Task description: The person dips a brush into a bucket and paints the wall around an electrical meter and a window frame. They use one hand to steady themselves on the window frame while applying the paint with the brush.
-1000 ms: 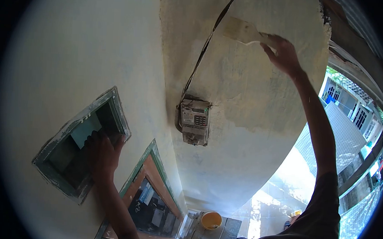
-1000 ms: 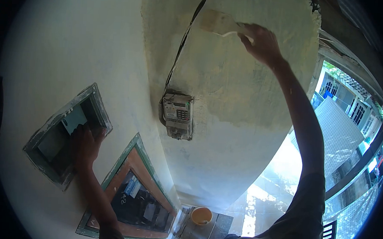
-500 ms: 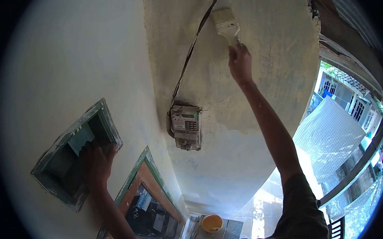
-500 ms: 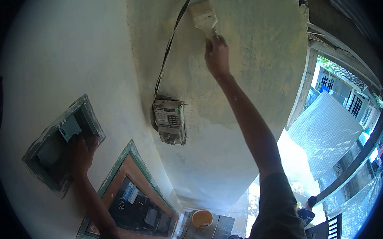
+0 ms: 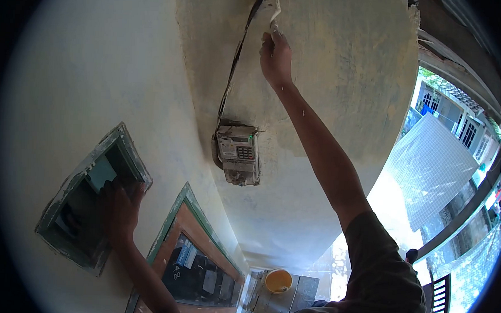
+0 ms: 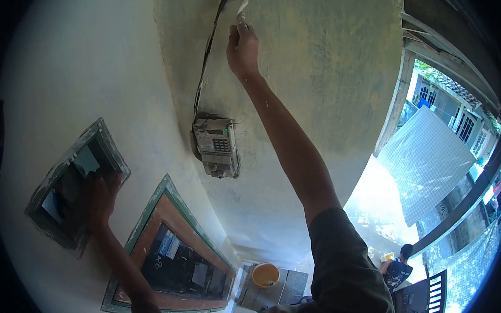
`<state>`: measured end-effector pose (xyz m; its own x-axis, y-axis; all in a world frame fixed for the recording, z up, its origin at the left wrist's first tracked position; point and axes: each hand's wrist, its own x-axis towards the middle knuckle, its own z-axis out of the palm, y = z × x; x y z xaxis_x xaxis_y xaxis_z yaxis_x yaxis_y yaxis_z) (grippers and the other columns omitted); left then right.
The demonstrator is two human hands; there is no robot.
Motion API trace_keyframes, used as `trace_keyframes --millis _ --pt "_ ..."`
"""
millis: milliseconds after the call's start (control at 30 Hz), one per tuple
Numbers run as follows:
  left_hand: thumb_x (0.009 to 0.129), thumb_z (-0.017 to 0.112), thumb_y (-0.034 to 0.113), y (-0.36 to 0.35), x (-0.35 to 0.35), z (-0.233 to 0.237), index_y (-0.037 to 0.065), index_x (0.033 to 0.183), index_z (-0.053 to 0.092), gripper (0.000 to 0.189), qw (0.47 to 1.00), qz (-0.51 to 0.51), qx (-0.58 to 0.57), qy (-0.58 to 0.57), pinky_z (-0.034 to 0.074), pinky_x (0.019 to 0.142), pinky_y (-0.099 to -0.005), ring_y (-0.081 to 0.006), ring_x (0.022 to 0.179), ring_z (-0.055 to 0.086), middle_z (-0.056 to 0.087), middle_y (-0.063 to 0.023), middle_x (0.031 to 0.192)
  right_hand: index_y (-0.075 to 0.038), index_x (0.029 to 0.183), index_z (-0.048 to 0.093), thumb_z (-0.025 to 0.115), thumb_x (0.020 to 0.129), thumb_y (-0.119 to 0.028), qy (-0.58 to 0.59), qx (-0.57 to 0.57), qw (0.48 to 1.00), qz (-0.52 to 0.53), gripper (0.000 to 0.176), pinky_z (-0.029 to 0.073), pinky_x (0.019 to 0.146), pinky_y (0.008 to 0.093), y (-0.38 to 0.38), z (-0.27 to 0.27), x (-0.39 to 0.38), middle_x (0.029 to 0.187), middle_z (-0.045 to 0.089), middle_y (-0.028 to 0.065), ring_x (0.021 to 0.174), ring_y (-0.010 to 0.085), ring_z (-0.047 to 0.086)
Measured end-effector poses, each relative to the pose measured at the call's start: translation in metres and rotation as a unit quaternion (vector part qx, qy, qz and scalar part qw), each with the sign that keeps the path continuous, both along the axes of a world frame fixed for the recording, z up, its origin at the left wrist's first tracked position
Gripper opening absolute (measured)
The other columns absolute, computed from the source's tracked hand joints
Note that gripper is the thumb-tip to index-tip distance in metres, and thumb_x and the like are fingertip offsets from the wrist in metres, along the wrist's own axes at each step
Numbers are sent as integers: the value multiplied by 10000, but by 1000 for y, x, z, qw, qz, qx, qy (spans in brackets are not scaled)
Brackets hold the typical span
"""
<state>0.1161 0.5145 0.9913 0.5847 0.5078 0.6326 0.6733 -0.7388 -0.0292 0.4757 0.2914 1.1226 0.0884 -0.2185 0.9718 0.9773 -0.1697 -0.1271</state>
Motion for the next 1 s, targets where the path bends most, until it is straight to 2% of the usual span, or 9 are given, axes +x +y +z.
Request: trace_keyframes --millis 33,100,333,367,433,533,600,700,1000 --pt "871 542 503 0 1 0 -48 1083 543 590 1000 -1 0 2 431 913 -455 -377 1020 535 552 -243 1059 42 1003 556 482 897 -21 2 0 1000 -1 144 467 568 353 1 2 2 786 581 145 646 217 605" --pt "877 526 509 0 0 -1 -40 1113 539 597 1000 3 5 1 429 914 -458 -377 1030 528 548 -238 1071 49 975 542 502 884 -21 57 -2 995 86 121 447 677 442 2 4 6 846 576 253 788 426 567" --pt "880 515 518 -5 -1 6 -38 1136 533 612 1000 5 -7 30 424 920 -457 -379 1032 524 545 -240 1079 62 967 539 499 903 -54 85 -21 986 140 138 472 681 443 1 2 15 854 616 268 817 438 605" --pt "881 514 519 -6 -1 6 -37 1143 531 615 1000 7 -8 27 421 924 -458 -379 1038 523 544 -242 1089 47 1016 520 468 922 -65 80 -33 988 124 155 437 554 363 3 4 17 777 572 161 652 272 552" --pt "881 513 520 -3 -1 4 -36 1150 529 617 1000 10 -7 28 417 929 -458 -380 1045 522 542 -243 1098 31 1066 502 438 942 -76 79 -44 990 109 176 403 426 282 3 3 16 700 529 53 487 105 499" --pt "878 515 523 3 0 0 -30 1162 526 622 1000 5 -10 16 413 939 -456 -382 1061 519 540 -249 1111 30 1041 504 427 957 -118 161 -97 973 134 186 377 408 282 -3 9 4 682 510 47 477 102 469" --pt "874 518 529 1 0 2 -28 1168 523 630 999 -1 -38 11 409 949 -453 -383 1071 517 540 -255 1106 29 1017 506 413 974 -163 232 -110 941 220 217 341 395 272 -7 9 -11 659 481 37 462 95 415" --pt "871 519 534 5 0 0 -22 1178 520 636 1000 10 -17 24 417 942 -450 -384 1069 518 542 -254 1103 24 995 502 403 986 -195 293 -112 906 284 240 307 388 263 -8 6 -31 629 448 23 449 87 365" --pt "877 495 559 -6 -2 8 -21 1187 513 658 999 12 -14 40 428 929 -457 -378 1071 523 538 -238 1129 8 972 478 379 997 -229 373 -98 860 335 258 275 382 262 -4 -29 -60 603 412 6 451 77 351"
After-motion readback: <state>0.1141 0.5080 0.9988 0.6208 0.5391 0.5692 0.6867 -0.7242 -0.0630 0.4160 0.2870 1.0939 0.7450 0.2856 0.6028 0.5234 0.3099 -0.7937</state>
